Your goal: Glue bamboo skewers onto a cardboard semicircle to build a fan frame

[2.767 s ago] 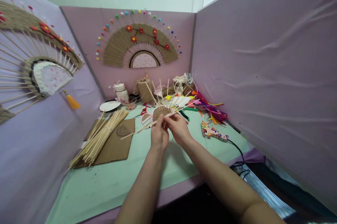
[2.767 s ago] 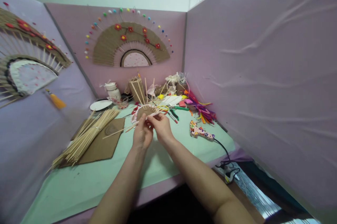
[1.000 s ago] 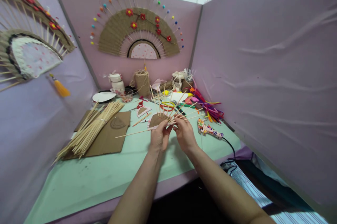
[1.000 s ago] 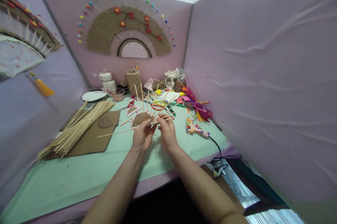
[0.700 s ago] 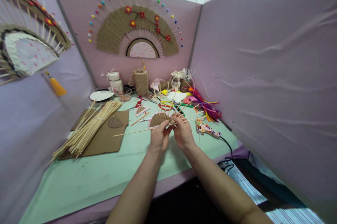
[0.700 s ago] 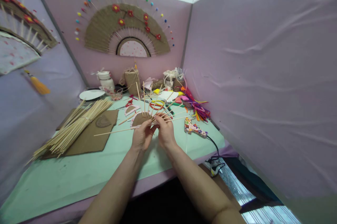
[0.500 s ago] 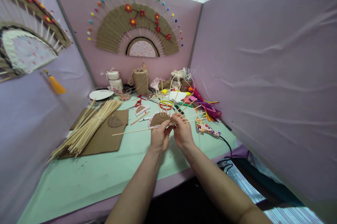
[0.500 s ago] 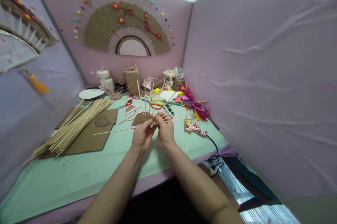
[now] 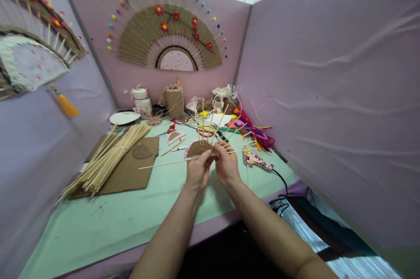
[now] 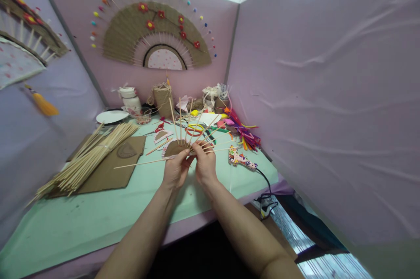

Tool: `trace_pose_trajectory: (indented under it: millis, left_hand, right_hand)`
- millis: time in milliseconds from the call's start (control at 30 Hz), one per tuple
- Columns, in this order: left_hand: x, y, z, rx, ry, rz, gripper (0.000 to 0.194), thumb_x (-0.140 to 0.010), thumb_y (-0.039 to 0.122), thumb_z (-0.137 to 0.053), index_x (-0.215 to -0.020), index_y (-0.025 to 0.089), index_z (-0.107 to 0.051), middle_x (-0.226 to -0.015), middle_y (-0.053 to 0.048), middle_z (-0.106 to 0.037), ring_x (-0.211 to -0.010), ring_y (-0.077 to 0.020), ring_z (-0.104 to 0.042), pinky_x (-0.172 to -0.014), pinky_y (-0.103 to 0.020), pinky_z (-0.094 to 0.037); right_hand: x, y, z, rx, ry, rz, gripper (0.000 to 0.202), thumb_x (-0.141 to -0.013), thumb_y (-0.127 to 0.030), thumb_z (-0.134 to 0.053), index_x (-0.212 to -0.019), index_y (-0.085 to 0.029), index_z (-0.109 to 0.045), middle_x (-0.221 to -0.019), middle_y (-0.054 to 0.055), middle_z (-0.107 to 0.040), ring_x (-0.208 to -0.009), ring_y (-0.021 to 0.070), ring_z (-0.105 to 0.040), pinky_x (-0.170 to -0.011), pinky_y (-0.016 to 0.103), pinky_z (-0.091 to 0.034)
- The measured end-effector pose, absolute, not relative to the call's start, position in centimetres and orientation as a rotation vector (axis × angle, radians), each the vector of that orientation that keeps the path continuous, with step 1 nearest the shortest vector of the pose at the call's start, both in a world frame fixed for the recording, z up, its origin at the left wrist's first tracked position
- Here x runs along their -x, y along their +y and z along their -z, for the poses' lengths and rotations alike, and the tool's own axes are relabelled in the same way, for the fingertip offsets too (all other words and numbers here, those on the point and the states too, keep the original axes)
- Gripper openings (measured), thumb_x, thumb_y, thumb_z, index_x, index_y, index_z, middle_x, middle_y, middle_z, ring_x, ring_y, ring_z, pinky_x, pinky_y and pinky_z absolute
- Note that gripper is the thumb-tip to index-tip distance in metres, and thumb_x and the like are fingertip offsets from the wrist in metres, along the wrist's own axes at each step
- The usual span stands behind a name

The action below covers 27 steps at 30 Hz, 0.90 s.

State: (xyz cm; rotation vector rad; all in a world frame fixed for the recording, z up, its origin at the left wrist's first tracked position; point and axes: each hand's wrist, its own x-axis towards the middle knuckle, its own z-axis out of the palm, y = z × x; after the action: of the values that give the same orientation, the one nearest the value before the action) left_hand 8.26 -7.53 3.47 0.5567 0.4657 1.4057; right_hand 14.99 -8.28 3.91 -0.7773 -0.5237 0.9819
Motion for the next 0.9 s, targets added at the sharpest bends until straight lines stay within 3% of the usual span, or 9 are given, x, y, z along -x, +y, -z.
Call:
trace_pose_trajectory:
  millis: [767,900]
  left_hand:
    - [-8.22,-7.45,-3.41,-0.559,0.460,-1.403,0.027,-0.053,0.013,-0.082,-0.077,0.015,-0.069,-0.073,0.000,-0.071,-0.066,-0.0122,-0.064,-0.062,-0.025,-0.050]
    - [-8.26,-7.38,-3.28,-0.536,0.459,-1.396,0.027,-0.055,0.012,-0.081,-0.078,0.016,-0.069,-0.075,0.001,-0.072,-0.068,-0.0125,-0.065,-0.068,-0.027,-0.051]
  right_hand:
    - [-14.88,-7.84,-3.07,0.767,-0.524,-0.956,0.024,-0.061,-0.031,-0.076,-0.073,-0.019,-0.060,-0.066,-0.005,-0.059,-0.062,0.0107,-0.053,-0.065,0.026,-0.043]
    - [-14.96,-7.81,-3.01,0.759,-0.534,-0.956,0.023,-0.062,-0.031,-0.076,-0.074,-0.019,-0.061,-0.067,-0.005,-0.060,-0.064,0.0111,-0.054,-0.066,0.026,-0.043]
